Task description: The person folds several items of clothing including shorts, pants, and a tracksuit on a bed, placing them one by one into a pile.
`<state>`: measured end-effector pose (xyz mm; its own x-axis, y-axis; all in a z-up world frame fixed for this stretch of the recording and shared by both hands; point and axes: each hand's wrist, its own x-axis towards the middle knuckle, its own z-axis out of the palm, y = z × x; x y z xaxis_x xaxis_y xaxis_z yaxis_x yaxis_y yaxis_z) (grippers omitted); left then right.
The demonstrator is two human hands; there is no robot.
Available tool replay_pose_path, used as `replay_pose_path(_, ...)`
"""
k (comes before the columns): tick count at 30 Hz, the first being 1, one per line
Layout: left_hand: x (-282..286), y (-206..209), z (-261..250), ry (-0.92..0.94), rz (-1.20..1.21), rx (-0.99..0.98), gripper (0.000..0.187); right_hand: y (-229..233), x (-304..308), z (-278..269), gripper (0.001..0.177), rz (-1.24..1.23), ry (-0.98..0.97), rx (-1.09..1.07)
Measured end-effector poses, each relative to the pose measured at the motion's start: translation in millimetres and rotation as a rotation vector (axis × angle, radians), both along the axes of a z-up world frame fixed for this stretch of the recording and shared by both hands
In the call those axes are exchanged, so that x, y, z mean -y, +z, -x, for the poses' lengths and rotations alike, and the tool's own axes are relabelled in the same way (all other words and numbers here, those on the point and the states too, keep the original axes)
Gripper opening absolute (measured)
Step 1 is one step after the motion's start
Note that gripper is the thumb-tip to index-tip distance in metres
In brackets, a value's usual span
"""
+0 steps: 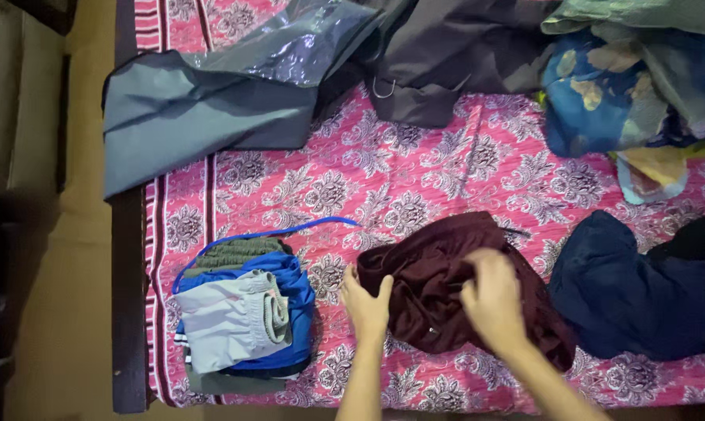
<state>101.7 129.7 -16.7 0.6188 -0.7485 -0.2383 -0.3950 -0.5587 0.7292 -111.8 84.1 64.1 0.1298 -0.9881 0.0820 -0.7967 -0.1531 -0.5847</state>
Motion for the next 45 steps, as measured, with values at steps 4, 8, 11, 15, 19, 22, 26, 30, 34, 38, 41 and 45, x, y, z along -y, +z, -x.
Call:
replay_pose_path(4, 7.5, -30.8, -4.2, 0.006, -0.071, -0.068, 0.098, -56.3, 30.5, 39.0, 0.059, 0.070, -0.109, -0.069)
replay_pose_path(8, 28.4, -40.1, -18.1, -0.161, -0.295, -0.140, 0.053, -112.8, 62.7, 67.6, 0.099, -0.478, -0.320, 0.059)
replay_pose_path(11, 50.4, -10.6, -24.9, -0.090, 0.071, -0.136, 0.050, -118.2, 85.3, 84.2, 0.074, -0.666, -0.305, 0.249)
replay_pose_path(15, 95.0, 58.7, -45.3, 0.100, 0.322, -0.193, 0.045, -72.3, 135.8, 97.6, 0.026, -0.525, -0.318, 0.380)
replay_pose_path(19, 135.9, 132.8, -48.7, 0.053, 0.586, -0.314, 0.042, -4.3, 198.6, 95.0, 0.022, -0.199, -0.153, 0.701)
replay_pose_path(22, 164.2, 183.1, -47.5, 0.027, 0.784, -0.385, 0.042, 47.8, 241.3, 86.1, 0.032, -0.025, -0.104, 0.754)
replay_pose_path(26, 186.6, 237.1, -45.1, -0.011, 0.901, -0.353, 0.039, 122.2, 270.8, 67.6, 0.035, 0.075, 0.008, 0.936)
replay_pose_path(30, 192.2, 267.0, -46.0, -0.005, 0.946, -0.265, 0.041, 165.1, 272.1, 63.8, 0.034, 0.079, 0.128, 1.073)
replay_pose_path(34, 179.5, 252.4, -47.5, -0.079, 0.826, -0.108, 0.043, 126.3, 284.1, 79.1, 0.037, 0.070, 0.025, 0.989)
replay_pose_path(38, 142.9, 187.0, -49.2, -0.073, 0.463, -0.190, 0.048, 69.2, 247.9, 90.7, 0.035, -0.060, -0.049, 0.729)
replay_pose_path(41, 115.8, 122.0, -53.9, -0.106, 0.293, -0.127, 0.050, 44.9, 216.4, 82.7, 0.034, -0.196, -0.002, 0.636)
replay_pose_path(45, 85.7, 73.8, -59.7, -0.173, 0.184, -0.015, 0.055, 30.2, 184.2, 74.4, 0.035, -0.256, -0.064, 0.271)
